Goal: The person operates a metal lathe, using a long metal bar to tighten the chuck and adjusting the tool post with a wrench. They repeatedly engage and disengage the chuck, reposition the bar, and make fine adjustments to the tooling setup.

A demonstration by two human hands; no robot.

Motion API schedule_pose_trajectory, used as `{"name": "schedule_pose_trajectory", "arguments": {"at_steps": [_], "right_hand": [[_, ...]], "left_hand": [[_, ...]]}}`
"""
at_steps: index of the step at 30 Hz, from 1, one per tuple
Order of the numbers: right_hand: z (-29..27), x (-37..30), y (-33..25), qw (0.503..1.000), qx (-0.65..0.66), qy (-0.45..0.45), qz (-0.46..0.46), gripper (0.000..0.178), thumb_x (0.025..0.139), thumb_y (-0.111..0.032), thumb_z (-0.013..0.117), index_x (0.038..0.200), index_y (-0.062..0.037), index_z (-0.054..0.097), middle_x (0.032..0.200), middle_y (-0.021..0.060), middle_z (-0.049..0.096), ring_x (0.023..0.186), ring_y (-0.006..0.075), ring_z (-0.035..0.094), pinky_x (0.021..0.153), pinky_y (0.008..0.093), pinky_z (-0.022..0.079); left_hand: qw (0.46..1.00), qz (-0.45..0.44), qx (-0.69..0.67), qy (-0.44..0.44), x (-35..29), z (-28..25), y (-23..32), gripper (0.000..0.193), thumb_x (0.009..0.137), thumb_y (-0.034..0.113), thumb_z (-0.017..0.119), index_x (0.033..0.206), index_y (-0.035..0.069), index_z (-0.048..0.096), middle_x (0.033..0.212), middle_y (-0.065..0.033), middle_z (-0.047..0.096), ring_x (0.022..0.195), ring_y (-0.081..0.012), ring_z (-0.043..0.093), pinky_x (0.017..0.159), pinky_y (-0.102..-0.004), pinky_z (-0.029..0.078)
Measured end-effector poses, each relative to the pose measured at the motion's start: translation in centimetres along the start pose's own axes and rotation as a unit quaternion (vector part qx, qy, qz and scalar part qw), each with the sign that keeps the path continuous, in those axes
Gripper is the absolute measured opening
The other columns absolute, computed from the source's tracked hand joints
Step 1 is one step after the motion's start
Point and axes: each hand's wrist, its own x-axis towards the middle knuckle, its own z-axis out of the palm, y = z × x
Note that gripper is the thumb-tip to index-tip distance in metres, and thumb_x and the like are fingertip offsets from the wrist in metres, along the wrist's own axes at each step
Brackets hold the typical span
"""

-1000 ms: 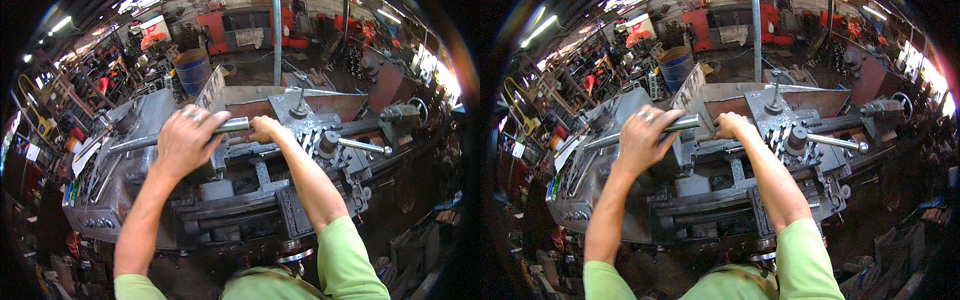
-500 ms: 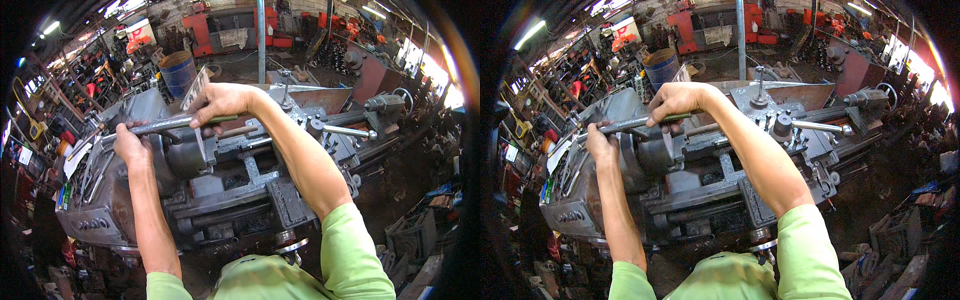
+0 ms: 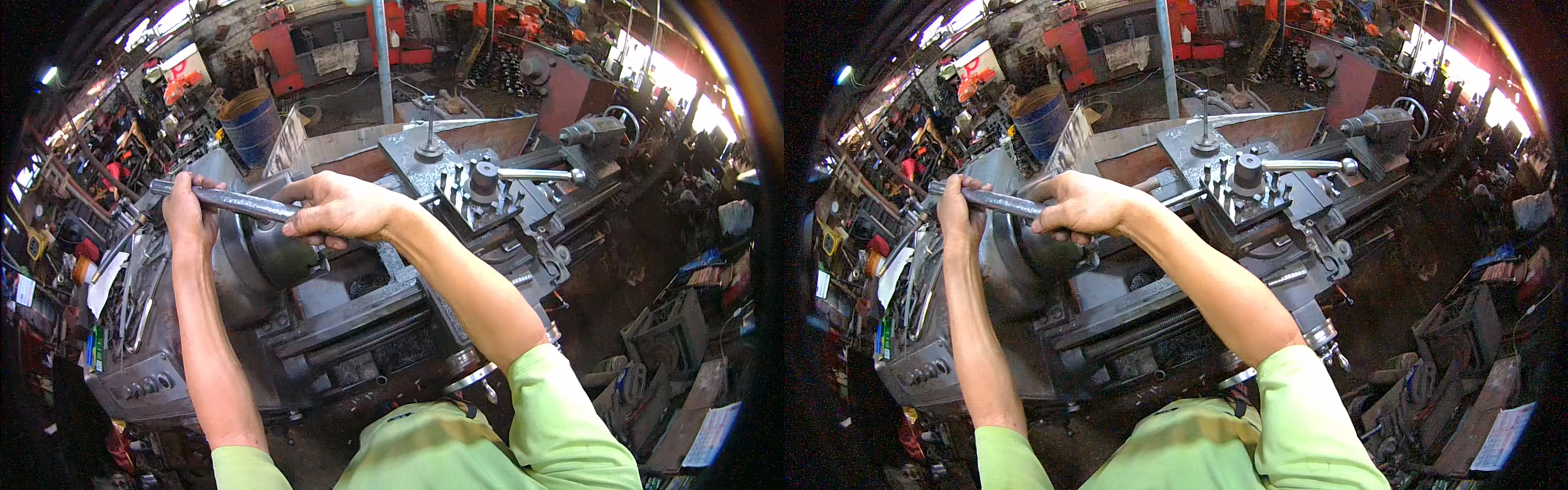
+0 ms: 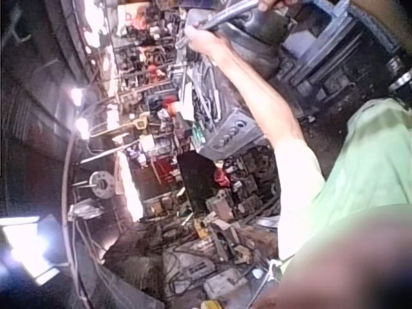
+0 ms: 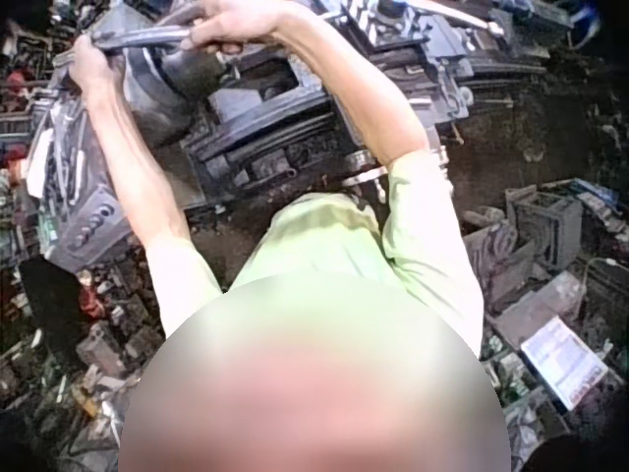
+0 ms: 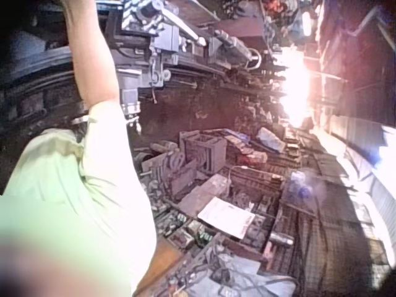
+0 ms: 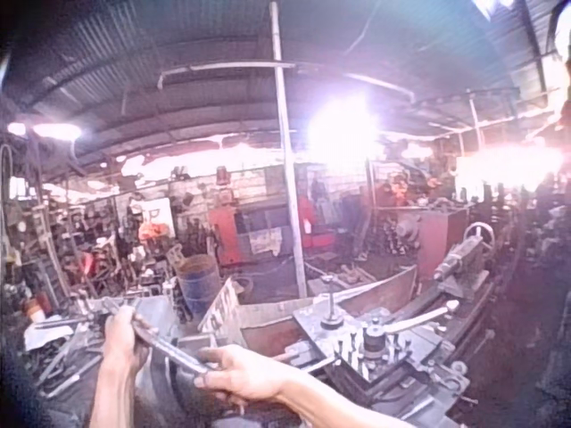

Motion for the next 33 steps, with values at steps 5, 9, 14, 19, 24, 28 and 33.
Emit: {"name": "schedule_pose_trajectory", "arguments": {"at_steps": [5, 9, 14, 19, 24, 28, 33], "right_hand": [[1.3, -0.8, 0.3, 0.995, -0.069, 0.054, -0.042, 0.049, 0.088, -0.018, 0.070, 0.130, 0.0050, 0.059, 0.068, 0.0038, 0.060, 0.052, 0.0096, 0.053, 0.048, 0.0276, 0.043], [1.1, -0.7, 0.2, 0.991, -0.116, 0.068, -0.015, 0.044, 0.085, -0.026, 0.072, 0.121, -0.0015, 0.068, 0.079, 0.0155, 0.071, 0.069, 0.0187, 0.067, 0.065, 0.0352, 0.053], [-0.3, -1.2, -0.1, 0.913, -0.344, 0.181, -0.122, 0.048, 0.091, -0.046, 0.066, 0.106, -0.0009, 0.073, 0.091, 0.0223, 0.073, 0.087, 0.0305, 0.072, 0.081, 0.0418, 0.054], [-10.5, -6.2, -0.4, 0.797, -0.439, 0.394, -0.127, 0.047, 0.093, -0.047, 0.063, 0.095, -0.0020, 0.074, 0.092, 0.0232, 0.071, 0.089, 0.0380, 0.070, 0.080, 0.0450, 0.055], [-19.0, -13.3, 4.0, 0.658, -0.561, 0.496, 0.084, 0.036, 0.092, -0.039, 0.062, 0.102, -0.0063, 0.073, 0.103, 0.0195, 0.069, 0.102, 0.0388, 0.066, 0.087, 0.0490, 0.053], [-19.9, -14.2, 6.4, 0.636, -0.579, 0.463, 0.214, 0.035, 0.090, -0.039, 0.062, 0.106, -0.0093, 0.072, 0.112, 0.0171, 0.071, 0.105, 0.0377, 0.067, 0.090, 0.0483, 0.053], [-19.2, -12.8, 5.8, 0.610, -0.596, 0.440, 0.281, 0.035, 0.090, -0.039, 0.059, 0.106, -0.0112, 0.073, 0.108, 0.0184, 0.072, 0.102, 0.0380, 0.070, 0.087, 0.0496, 0.056]], "left_hand": [[0.999, -0.029, -0.020, -0.007, 0.2, 0.6, 0.6, 0.013, 0.094, 0.016, 0.057, 0.087, 0.007, 0.053, 0.075, -0.0043, 0.055, 0.068, -0.0186, 0.059, 0.071, -0.0444, 0.056], [0.999, -0.001, -0.003, 0.043, -1.6, 1.9, -0.1, 0.018, 0.094, 0.024, 0.059, 0.088, 0.007, 0.055, 0.075, -0.0055, 0.057, 0.070, -0.0199, 0.061, 0.070, -0.0428, 0.055], [0.998, -0.050, 0.020, -0.039, -5.8, 3.1, -2.8, 0.022, 0.088, 0.028, 0.062, 0.091, 0.007, 0.062, 0.079, -0.0103, 0.068, 0.076, -0.0230, 0.067, 0.072, -0.0371, 0.053], [0.999, -0.025, 0.020, 0.027, -10.6, 3.1, -3.4, 0.021, 0.087, 0.026, 0.066, 0.096, 0.007, 0.061, 0.091, -0.0081, 0.069, 0.087, -0.0214, 0.066, 0.083, -0.0349, 0.049], [0.992, -0.080, 0.048, 0.083, -21.2, 0.7, -6.3, 0.028, 0.092, 0.018, 0.058, 0.118, 0.008, 0.061, 0.095, -0.0045, 0.062, 0.083, -0.0184, 0.062, 0.081, -0.0409, 0.053], [0.967, -0.183, -0.138, 0.113, -27.9, -1.6, -8.7, 0.027, 0.086, 0.008, 0.055, 0.112, 0.013, 0.054, 0.075, -0.0029, 0.052, 0.072, -0.0194, 0.055, 0.078, -0.0438, 0.050], [0.987, -0.131, -0.003, 0.094, -29.8, -3.5, -8.3, 0.023, 0.090, 0.004, 0.052, 0.113, 0.006, 0.054, 0.069, 0.0010, 0.044, 0.057, -0.0097, 0.044, 0.057, -0.0305, 0.043]]}}
